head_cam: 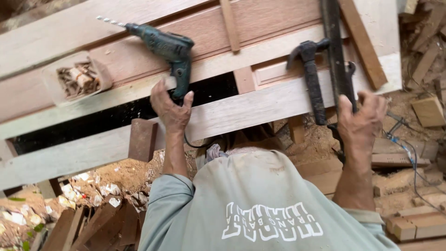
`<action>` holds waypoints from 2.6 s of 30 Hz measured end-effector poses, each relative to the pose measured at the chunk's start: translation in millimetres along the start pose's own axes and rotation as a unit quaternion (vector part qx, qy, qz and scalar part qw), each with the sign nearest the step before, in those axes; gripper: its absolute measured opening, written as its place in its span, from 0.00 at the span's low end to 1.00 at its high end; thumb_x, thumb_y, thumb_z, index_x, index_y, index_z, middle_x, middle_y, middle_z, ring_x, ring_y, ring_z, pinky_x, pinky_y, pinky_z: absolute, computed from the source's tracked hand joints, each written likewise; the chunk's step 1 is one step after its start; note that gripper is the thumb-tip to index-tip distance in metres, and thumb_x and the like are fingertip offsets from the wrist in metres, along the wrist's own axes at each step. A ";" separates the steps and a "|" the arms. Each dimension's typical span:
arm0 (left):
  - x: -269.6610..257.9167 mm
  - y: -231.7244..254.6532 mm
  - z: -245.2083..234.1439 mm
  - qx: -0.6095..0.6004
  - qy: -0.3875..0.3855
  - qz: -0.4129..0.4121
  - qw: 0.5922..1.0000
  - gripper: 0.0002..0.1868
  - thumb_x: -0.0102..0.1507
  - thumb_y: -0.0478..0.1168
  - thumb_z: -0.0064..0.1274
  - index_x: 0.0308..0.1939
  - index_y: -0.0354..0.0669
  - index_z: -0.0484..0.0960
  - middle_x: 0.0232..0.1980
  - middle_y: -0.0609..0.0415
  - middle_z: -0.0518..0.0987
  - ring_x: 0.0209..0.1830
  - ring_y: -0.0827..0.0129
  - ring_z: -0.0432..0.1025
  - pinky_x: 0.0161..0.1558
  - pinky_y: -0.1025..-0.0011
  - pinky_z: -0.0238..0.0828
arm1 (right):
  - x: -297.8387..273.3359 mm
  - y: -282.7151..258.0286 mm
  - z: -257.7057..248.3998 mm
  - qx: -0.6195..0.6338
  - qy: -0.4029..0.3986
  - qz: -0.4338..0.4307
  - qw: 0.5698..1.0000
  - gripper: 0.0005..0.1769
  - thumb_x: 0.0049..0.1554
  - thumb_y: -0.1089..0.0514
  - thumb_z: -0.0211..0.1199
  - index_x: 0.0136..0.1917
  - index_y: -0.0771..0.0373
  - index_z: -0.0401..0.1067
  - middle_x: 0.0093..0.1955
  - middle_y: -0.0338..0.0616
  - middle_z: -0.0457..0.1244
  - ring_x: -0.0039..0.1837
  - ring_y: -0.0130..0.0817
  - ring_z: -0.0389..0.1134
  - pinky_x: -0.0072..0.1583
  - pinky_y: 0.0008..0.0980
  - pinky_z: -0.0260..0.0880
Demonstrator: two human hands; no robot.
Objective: Assembling a wooden door frame by drilling holes, inserting wooden plugs, and using a hammer and bar clamp.
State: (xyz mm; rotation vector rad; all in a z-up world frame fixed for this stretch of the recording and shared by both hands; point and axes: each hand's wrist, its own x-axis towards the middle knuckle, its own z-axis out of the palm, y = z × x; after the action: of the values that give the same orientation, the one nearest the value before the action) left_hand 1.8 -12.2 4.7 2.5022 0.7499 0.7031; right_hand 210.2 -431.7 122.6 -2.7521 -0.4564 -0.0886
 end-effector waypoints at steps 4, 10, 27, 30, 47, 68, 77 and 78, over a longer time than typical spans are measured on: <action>-3.6 57.9 7.5 0.067 0.082 -0.030 0.994 0.35 0.67 0.61 0.53 0.67 0.38 0.70 0.63 0.40 0.72 0.66 0.46 0.65 0.69 0.48 0.61 | -38.2 34.1 -42.9 0.008 -0.188 0.195 0.963 0.28 0.71 0.39 0.53 0.64 0.68 0.66 0.58 0.58 0.59 0.56 0.52 0.63 0.51 0.54 0.68; 23.0 166.5 57.2 -0.123 -0.012 0.033 0.992 0.25 0.67 0.52 0.54 0.62 0.43 0.74 0.59 0.47 0.75 0.62 0.55 0.68 0.67 0.57 0.62 | -72.4 39.4 -59.2 0.147 -0.344 0.374 0.849 0.49 0.54 0.33 0.52 0.80 0.61 0.52 0.67 0.62 0.58 0.66 0.57 0.62 0.59 0.59 0.68; 159.1 314.1 223.7 -0.132 -0.291 -0.135 0.938 0.40 0.61 0.67 0.45 0.68 0.46 0.67 0.66 0.43 0.73 0.66 0.48 0.68 0.65 0.49 0.68 | -99.6 77.7 -69.3 0.244 -0.345 0.435 0.796 0.44 0.54 0.39 0.56 0.80 0.56 0.58 0.60 0.57 0.64 0.57 0.51 0.70 0.61 0.51 0.70; 182.2 331.6 217.9 -0.134 -0.351 -0.193 0.906 0.43 0.59 0.70 0.36 0.65 0.41 0.67 0.64 0.45 0.75 0.63 0.53 0.72 0.62 0.51 0.72 | -102.2 80.9 -80.4 0.220 -0.337 0.412 0.817 0.45 0.54 0.36 0.55 0.79 0.58 0.59 0.50 0.55 0.66 0.51 0.48 0.70 0.53 0.49 0.72; 210.1 310.9 204.5 -0.266 -0.319 -0.318 0.852 0.22 0.60 0.49 0.48 0.54 0.45 0.66 0.33 0.63 0.67 0.27 0.75 0.65 0.28 0.73 0.69 | -165.8 72.8 -15.0 0.237 -0.362 0.363 0.825 0.39 0.54 0.37 0.57 0.73 0.55 0.58 0.45 0.42 0.63 0.44 0.37 0.66 0.47 0.43 0.76; 187.2 193.3 122.3 -0.129 -0.323 -0.349 0.870 0.23 0.57 0.54 0.44 0.51 0.44 0.71 0.40 0.54 0.80 0.42 0.58 0.76 0.44 0.58 0.70 | -271.7 74.8 95.4 0.317 -0.373 0.312 0.814 0.41 0.49 0.42 0.58 0.75 0.48 0.62 0.73 0.46 0.64 0.71 0.45 0.66 0.73 0.51 0.65; 190.4 175.2 112.2 -0.028 -0.340 -0.207 0.917 0.19 0.63 0.59 0.46 0.38 0.52 0.84 0.38 0.55 0.84 0.39 0.61 0.79 0.42 0.60 0.76 | -253.4 15.2 57.9 0.276 -0.384 0.280 0.836 0.37 0.55 0.44 0.63 0.74 0.51 0.57 0.68 0.52 0.66 0.68 0.48 0.70 0.71 0.54 0.67; 188.1 170.7 105.6 -0.027 -0.342 -0.207 0.916 0.19 0.63 0.59 0.46 0.38 0.52 0.84 0.38 0.55 0.84 0.39 0.61 0.79 0.42 0.60 0.76 | -244.9 4.8 51.3 0.277 -0.384 0.282 0.835 0.37 0.55 0.44 0.63 0.74 0.51 0.57 0.68 0.52 0.66 0.68 0.48 0.70 0.71 0.54 0.67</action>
State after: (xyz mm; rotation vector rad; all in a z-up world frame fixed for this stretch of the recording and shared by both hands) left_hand 263.5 -56.1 76.9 2.1899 0.9091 -0.2916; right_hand -19.7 -491.9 44.4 -2.1110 0.1646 1.1345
